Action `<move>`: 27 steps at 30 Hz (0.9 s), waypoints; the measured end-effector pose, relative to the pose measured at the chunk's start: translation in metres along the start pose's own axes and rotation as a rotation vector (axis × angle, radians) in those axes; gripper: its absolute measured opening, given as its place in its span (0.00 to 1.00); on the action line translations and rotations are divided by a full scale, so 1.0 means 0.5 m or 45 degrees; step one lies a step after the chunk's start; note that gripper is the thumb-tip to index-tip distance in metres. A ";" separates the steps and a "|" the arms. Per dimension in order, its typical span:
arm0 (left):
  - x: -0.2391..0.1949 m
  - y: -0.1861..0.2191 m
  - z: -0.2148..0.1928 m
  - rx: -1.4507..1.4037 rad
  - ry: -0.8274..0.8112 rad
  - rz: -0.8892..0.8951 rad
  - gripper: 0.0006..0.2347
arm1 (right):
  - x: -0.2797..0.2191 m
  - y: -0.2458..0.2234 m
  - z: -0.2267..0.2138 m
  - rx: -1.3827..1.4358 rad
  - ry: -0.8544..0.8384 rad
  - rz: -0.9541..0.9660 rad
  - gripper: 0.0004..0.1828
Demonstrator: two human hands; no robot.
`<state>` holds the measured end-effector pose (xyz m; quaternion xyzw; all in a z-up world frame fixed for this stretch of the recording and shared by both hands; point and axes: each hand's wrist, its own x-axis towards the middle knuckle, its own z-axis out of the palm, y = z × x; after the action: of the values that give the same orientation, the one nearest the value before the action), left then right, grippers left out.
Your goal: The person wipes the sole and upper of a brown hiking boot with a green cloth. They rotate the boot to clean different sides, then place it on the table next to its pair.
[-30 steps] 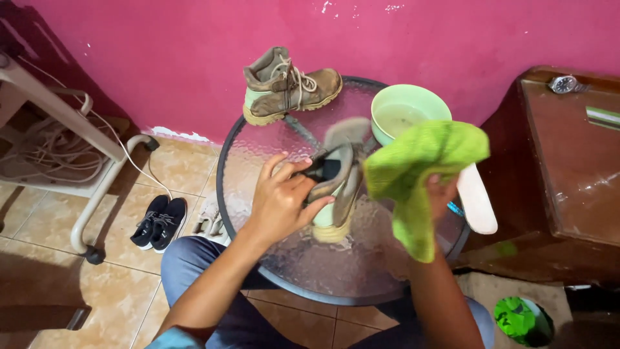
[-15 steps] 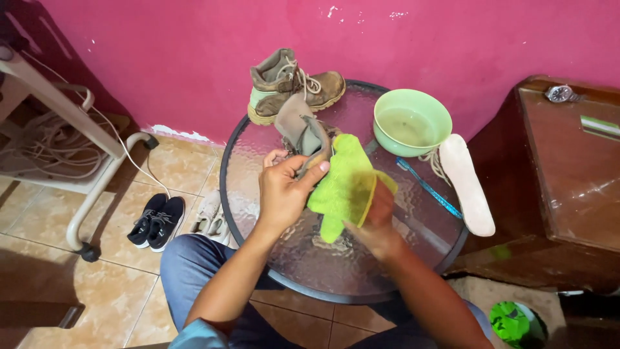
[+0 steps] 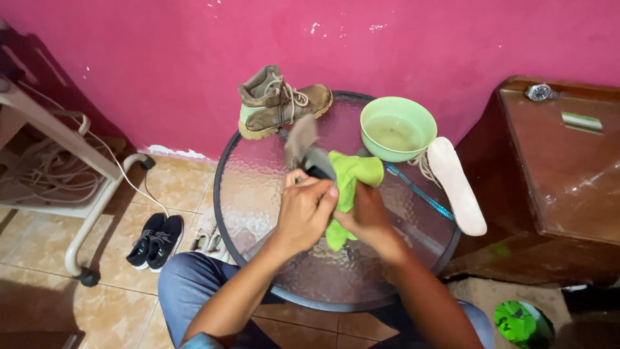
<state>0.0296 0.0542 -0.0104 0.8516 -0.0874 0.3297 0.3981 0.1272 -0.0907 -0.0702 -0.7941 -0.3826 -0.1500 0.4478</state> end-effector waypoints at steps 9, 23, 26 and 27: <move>0.032 0.014 -0.081 0.386 -0.494 0.175 0.23 | -0.002 -0.004 -0.008 0.175 0.323 -0.073 0.14; 0.020 0.030 -0.052 0.629 -0.785 -0.057 0.26 | -0.020 0.072 0.024 1.161 -0.135 0.500 0.27; -0.019 -0.022 0.000 0.752 -0.695 0.241 0.16 | 0.002 0.046 0.004 1.058 -0.352 0.448 0.33; -0.028 -0.038 0.015 0.800 -0.669 0.361 0.14 | 0.009 0.043 -0.004 0.999 -0.430 0.370 0.33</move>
<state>0.0304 0.0597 -0.0342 0.9660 -0.1971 0.1637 0.0343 0.1465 -0.0969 -0.0791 -0.6229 -0.3628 0.2026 0.6628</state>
